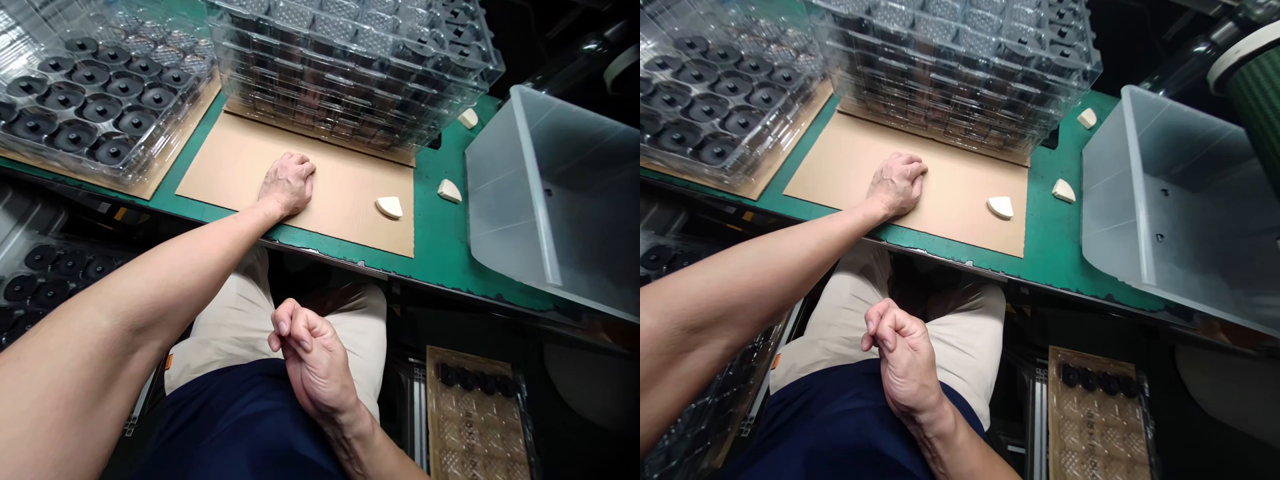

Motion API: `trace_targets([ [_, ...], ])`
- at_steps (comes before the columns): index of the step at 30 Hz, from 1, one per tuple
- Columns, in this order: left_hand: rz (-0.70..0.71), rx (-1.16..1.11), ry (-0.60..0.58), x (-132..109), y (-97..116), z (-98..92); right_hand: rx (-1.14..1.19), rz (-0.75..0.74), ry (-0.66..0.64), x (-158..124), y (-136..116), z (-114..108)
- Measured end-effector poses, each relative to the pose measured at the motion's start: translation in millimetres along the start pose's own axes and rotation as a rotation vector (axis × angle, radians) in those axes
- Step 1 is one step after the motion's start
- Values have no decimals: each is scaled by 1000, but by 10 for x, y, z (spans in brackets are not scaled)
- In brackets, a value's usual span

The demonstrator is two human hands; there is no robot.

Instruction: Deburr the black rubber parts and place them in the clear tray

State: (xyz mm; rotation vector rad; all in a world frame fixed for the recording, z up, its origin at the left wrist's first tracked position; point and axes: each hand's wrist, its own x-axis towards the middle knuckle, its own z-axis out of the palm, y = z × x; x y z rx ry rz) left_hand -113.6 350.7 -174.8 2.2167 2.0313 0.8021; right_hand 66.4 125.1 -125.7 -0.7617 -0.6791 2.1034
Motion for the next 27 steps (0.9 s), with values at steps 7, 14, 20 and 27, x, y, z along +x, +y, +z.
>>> trace_targets([
  [7, -11, -5, -8, -7, 6, -14, 7, 19, 89, 22, 4, 5],
  [14, -24, -17, -4, -9, 12, -7, 15, 75, 91, 18, -5, -3],
  [20, -33, -19, -3, -10, 17, -9, 25, 90, 112, 13, -24, 12],
  [27, -38, -37, -15, -13, 22, -20, 24, 100, 99, 9, -37, 0],
])
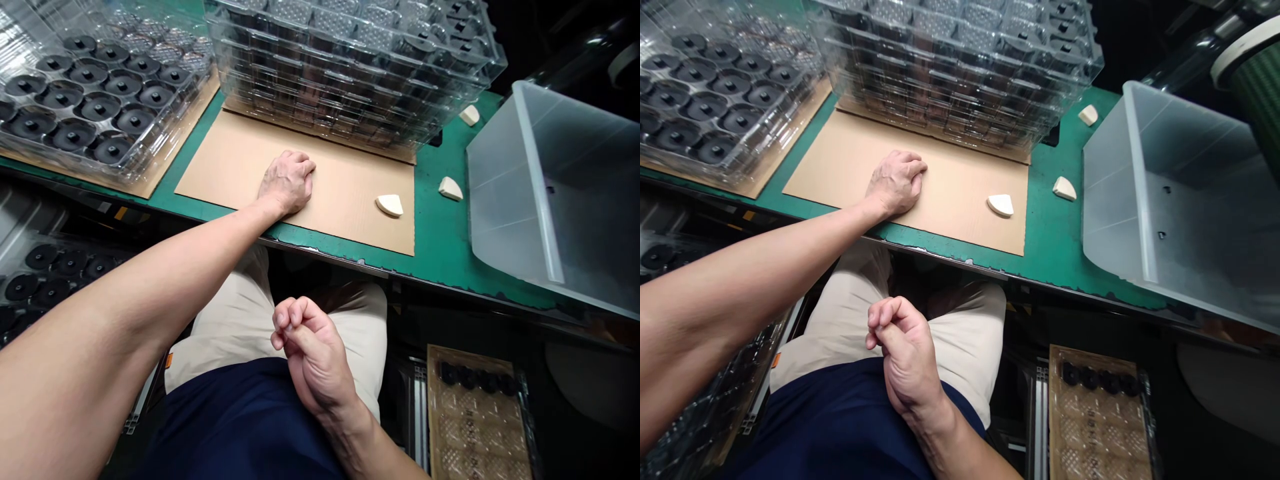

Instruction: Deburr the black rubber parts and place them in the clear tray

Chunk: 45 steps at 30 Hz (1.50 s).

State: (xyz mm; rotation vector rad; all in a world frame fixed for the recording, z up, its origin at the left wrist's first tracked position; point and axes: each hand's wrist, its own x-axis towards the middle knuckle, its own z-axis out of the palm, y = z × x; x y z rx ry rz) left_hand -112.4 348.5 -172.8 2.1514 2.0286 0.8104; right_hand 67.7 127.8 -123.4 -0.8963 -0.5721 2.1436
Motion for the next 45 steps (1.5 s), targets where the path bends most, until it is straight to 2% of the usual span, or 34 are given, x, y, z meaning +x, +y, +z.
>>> trace_targets([
  [9, 9, 15, -4, 4, -4, 7, 25, 30, -16, 13, -10, -12],
  [12, 18, 19, 1, 2, 8, -3, -73, -43, -17, 82, -166, -101],
  [14, 24, 23, 11, 2, 17, -11, -233, -174, 14, 201, -392, -232],
  [16, 29, 28, 17, 3, 27, -19, -523, -381, 112, 396, -707, -423],
  [17, 32, 31, 20, 3, 34, -25, -723, -508, 201, 520, -883, -533],
  [19, 37, 41, 26, 1, 51, -40, -1184, -736, 471, 798, -1229, -755],
  [21, 41, 59, 37, -5, 78, -63, -1364, -853, 641, 1073, -1505, -942],
  [23, 48, 90, 52, -11, 113, -91, -1458, -898, 703, 1300, -1662, -1065],
  [27, 75, 172, 77, -12, 180, -140, -1661, -872, 700, 1545, -1647, -1165],
  [31, 72, 234, 71, 0, 219, -153, -1786, -839, 703, 1575, -1553, -1207],
  [45, 70, 272, 60, -10, 221, -144, -1890, -827, 734, 1570, -1584, -1245],
])
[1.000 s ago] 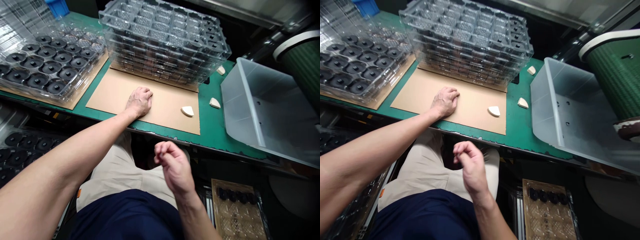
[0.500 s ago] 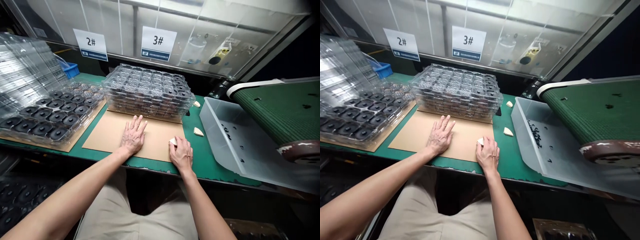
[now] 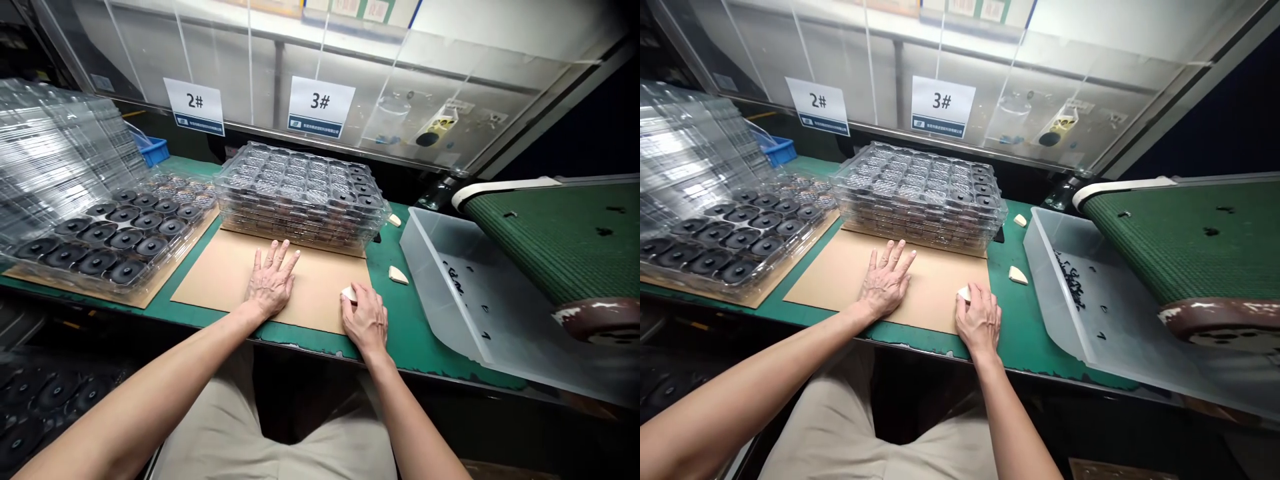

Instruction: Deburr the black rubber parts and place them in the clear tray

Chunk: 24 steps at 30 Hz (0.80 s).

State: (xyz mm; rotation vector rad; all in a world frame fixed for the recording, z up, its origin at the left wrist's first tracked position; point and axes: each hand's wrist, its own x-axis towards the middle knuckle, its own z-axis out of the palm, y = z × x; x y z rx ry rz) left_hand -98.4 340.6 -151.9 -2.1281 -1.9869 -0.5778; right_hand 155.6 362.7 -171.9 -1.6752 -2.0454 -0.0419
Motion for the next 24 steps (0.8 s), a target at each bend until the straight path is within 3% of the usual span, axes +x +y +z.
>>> trace_targets([
  [24, 11, -56, 28, -12, -57, 87, -36, -11, 6, -1, 5, 31],
])
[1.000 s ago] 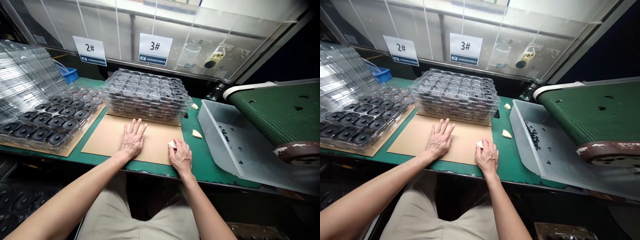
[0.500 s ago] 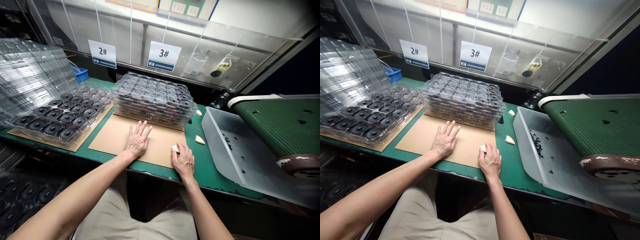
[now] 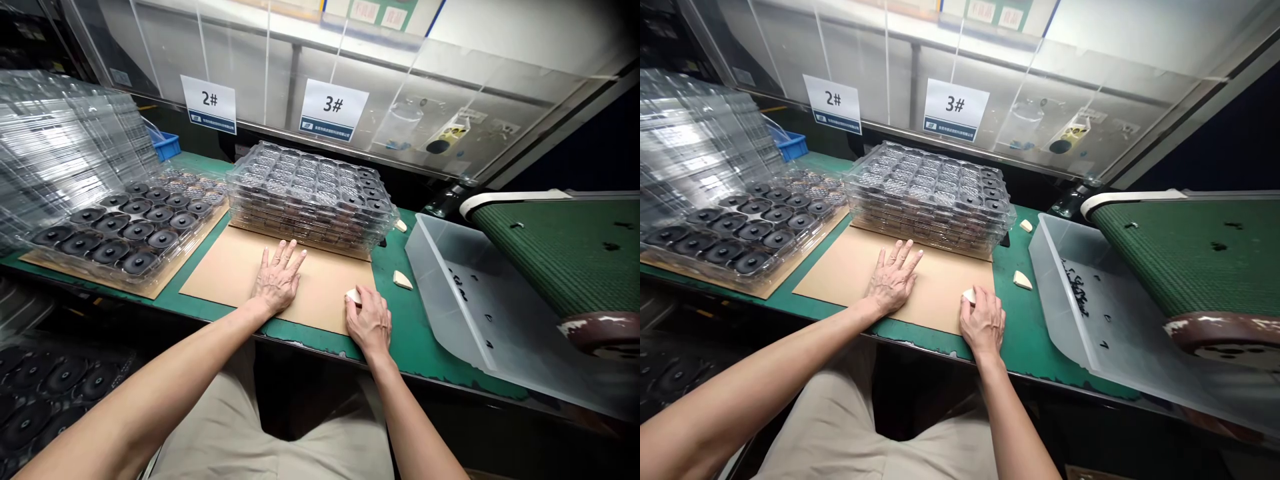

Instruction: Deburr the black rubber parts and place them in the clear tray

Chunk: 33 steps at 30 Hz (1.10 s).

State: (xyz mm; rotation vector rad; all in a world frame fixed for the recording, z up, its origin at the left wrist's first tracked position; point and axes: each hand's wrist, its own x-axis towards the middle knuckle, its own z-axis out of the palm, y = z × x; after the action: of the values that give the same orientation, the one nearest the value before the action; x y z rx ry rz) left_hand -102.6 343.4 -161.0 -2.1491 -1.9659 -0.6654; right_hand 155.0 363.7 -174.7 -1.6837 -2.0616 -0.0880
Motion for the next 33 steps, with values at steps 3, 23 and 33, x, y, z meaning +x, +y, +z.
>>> trace_targets([
  [3, 0, -1, -2, -2, 0, 0, 2, 0, 3, 0, 2, 4],
  [23, -42, -49, -113, -13, -29, 51, 16, -3, 20, -5, -7, -5],
  [33, -110, -361, -82, -12, -40, 36, 16, -7, 21, -5, -10, 1],
])
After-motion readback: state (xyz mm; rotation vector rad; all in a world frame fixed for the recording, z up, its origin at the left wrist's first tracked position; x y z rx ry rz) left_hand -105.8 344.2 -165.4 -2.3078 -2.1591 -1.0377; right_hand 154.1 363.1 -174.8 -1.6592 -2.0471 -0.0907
